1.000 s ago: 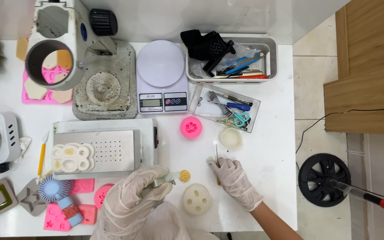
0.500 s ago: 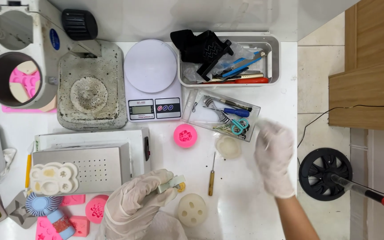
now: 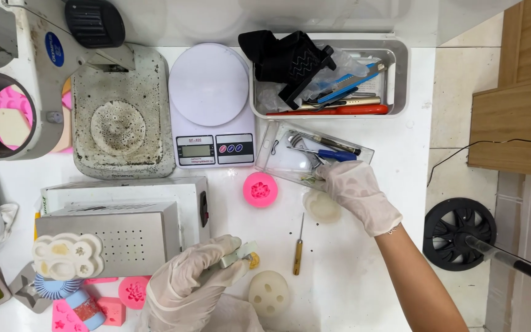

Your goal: Finishing and decorating a star-shaped candle with seashells and wax.

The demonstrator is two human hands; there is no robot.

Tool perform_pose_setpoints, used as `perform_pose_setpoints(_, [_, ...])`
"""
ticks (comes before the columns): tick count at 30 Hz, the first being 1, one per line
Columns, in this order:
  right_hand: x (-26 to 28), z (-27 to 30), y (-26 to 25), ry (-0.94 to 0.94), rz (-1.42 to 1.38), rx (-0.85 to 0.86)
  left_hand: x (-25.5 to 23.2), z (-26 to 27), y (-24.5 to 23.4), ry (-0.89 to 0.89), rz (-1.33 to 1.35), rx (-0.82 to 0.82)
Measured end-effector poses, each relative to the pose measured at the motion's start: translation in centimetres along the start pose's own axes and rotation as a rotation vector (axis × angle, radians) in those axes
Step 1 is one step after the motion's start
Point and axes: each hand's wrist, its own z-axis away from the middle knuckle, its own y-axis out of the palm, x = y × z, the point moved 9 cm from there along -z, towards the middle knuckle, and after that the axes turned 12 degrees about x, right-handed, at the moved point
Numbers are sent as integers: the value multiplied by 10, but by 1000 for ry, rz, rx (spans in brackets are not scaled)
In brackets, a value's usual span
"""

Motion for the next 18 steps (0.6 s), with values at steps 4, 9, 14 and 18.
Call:
perform_pose_setpoints(4, [-1, -2, 15, 32, 143, 81, 0, 1, -2, -10, 22, 4])
perform_pose_setpoints(9, [-16, -4, 16, 71, -2, 107, -14, 2, -6, -95, -23, -40])
perform_pose_setpoints(14, [-35, -6, 13, 242, -305, 119, -22, 7, -11, -91, -37, -89])
perform_pose_setpoints(18, [-44, 16, 0, 682, -775, 178, -6, 17, -8, -298, 68, -54])
